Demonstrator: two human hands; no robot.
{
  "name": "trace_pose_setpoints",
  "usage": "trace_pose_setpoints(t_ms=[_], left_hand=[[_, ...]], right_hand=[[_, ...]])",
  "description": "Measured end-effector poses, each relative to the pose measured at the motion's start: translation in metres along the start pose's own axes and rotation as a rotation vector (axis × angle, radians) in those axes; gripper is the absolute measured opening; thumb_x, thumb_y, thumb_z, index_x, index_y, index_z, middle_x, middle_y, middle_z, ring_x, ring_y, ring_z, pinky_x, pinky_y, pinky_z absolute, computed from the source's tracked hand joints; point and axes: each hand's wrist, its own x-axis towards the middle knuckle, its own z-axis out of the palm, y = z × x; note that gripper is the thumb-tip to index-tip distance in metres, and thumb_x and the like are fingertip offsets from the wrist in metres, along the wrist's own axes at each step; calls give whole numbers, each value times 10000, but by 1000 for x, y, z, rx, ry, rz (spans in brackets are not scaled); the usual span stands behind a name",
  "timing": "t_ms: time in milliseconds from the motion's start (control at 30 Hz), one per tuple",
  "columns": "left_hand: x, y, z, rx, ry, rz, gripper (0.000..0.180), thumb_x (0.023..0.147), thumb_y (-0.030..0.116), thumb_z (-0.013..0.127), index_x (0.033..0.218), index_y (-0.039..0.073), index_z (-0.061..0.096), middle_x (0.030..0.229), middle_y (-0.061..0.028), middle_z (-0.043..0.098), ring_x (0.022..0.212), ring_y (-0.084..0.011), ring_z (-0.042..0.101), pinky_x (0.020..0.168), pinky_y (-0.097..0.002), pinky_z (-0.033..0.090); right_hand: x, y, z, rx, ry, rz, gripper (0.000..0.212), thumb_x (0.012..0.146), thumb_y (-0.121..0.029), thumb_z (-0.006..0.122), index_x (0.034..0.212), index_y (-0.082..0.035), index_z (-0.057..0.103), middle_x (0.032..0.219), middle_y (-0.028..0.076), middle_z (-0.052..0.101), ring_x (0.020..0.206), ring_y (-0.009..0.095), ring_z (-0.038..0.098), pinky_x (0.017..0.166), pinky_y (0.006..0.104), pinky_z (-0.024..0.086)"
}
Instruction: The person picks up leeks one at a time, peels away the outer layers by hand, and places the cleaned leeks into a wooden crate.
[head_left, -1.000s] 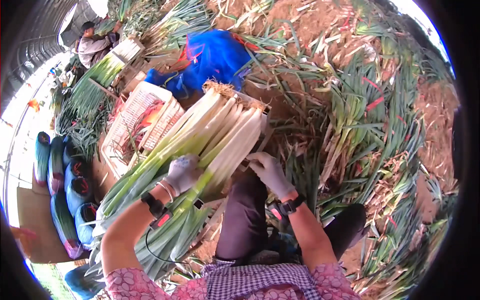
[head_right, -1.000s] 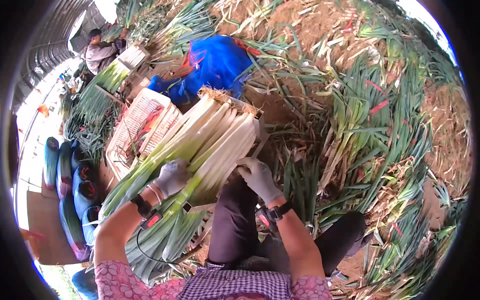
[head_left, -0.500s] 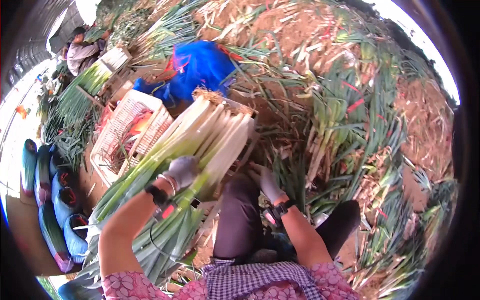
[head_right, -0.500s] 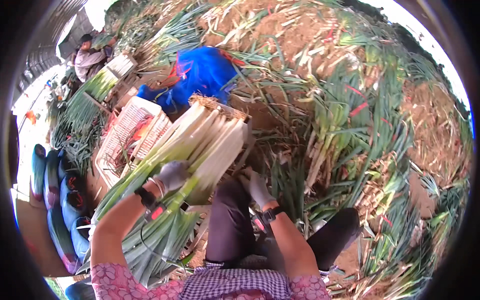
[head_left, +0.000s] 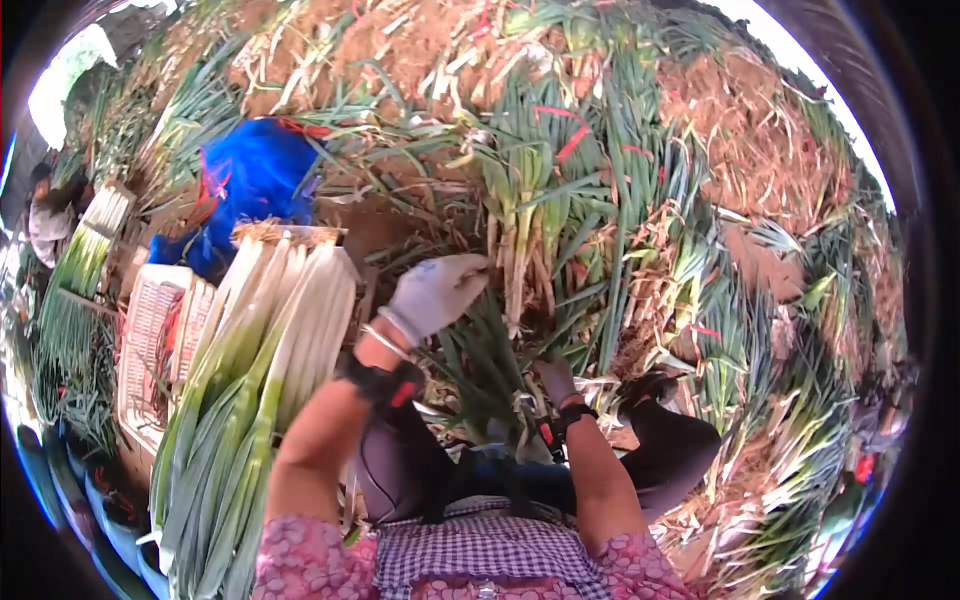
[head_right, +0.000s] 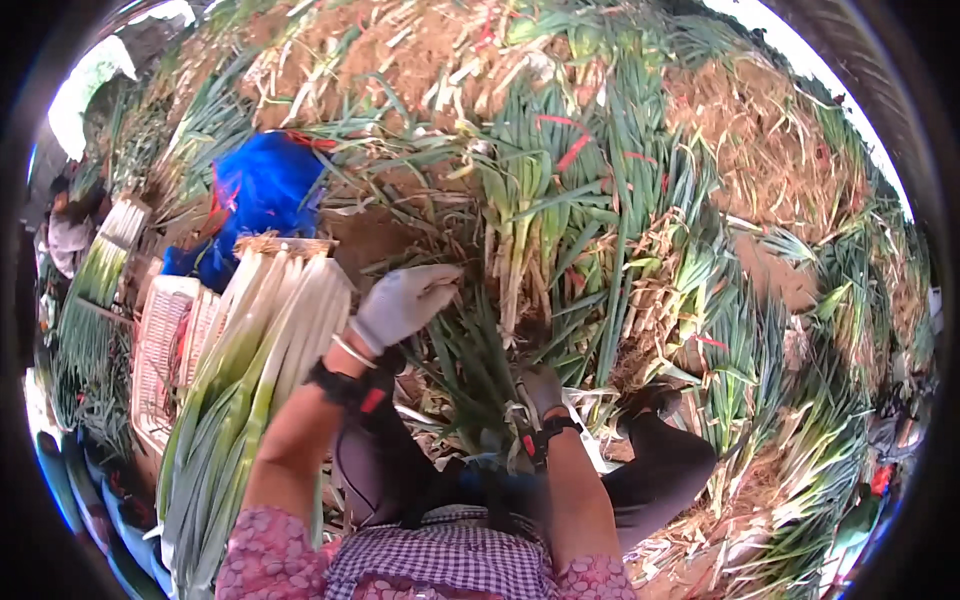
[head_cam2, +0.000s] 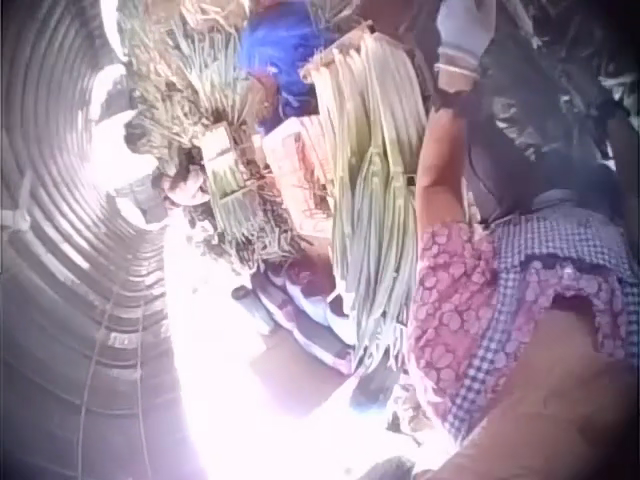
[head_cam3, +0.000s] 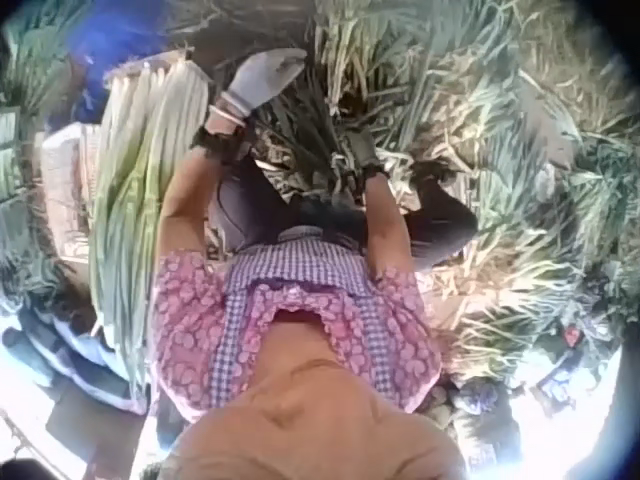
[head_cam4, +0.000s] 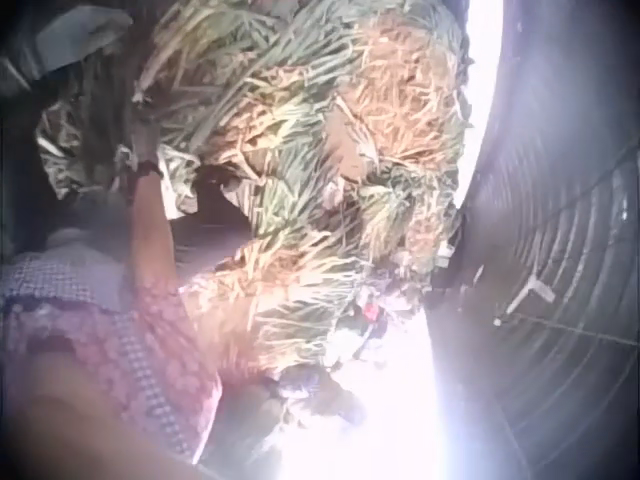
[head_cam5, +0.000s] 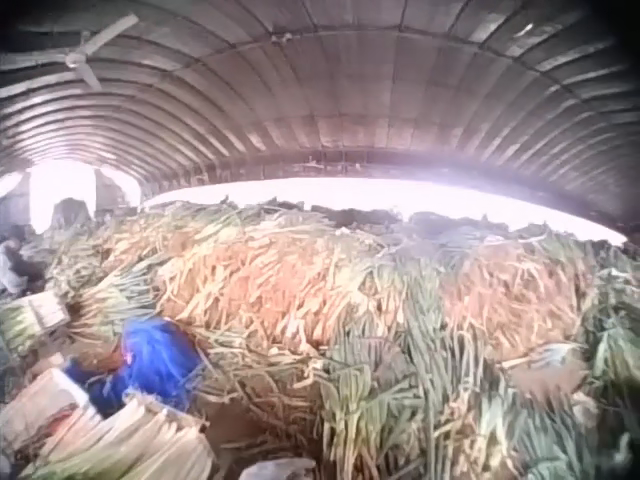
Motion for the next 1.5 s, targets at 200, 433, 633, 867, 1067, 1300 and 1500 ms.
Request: trace_pose_setpoints(t_ms=[200, 433, 633, 867, 1067, 1300, 1500], left_hand=[[16, -28, 75, -341, 85, -301, 279, 890, 109, 590, 1115, -55, 607, 855, -111, 683, 824, -127, 644, 751, -265, 495], [29, -14, 57, -604, 70, -514, 290, 930, 66, 530, 1177, -81, 572, 922, -84, 676, 872, -112, 623, 790, -239, 492], [20, -22, 58, -562, 65, -424, 297, 928, 82, 534, 1176, -74, 583, 922, -89, 685, 877, -106, 627, 785, -235, 488], [31, -50, 122, -523, -50, -469, 238, 899, 114, 538, 1092, 17, 636, 826, -22, 671, 720, -88, 598, 656, -248, 471], [52, -19, 163, -1548, -40, -962, 396, 920, 267, 618, 1263, 101, 513, 1020, -65, 640, 889, -235, 631, 755, -396, 543], [41, -23, 99, -1658, 414, -498, 319, 939, 230, 602, 1194, 45, 550, 889, -64, 644, 671, -177, 633, 554, -348, 527], [7, -28, 70, -1514, 457, -365, 242, 943, 179, 605, 1105, -1, 624, 958, -14, 653, 822, -67, 562, 743, -236, 476]], right_hand=[[79, 13, 18, -24, 85, 31, 338, 850, -252, 565, 1097, -49, 672, 836, 131, 688, 770, 227, 666, 730, 343, 510], [163, 27, 77, -307, 291, 182, 521, 759, -308, 650, 1200, -41, 569, 1022, 214, 660, 902, 391, 639, 852, 453, 489], [89, -59, 39, 354, -15, 70, 305, 791, -220, 632, 1027, -31, 596, 692, 83, 605, 636, 199, 622, 524, 344, 493], [-35, -43, -4, 409, 8, 366, 164, 858, -192, 611, 936, -49, 599, 641, -22, 503, 491, 67, 433, 412, 234, 348], [-167, -42, -80, -262, 167, -90, 82, 794, -44, 552, 844, 14, 583, 613, 13, 540, 517, 68, 488, 444, 249, 382], [-134, 32, -102, -477, -79, -309, 225, 835, -58, 616, 1043, 28, 624, 728, 7, 591, 673, 101, 568, 597, 254, 463], [-46, -184, 14, -18, 44, -576, 341, 856, -120, 627, 1160, 26, 576, 936, 31, 597, 797, 112, 535, 680, 233, 435]])
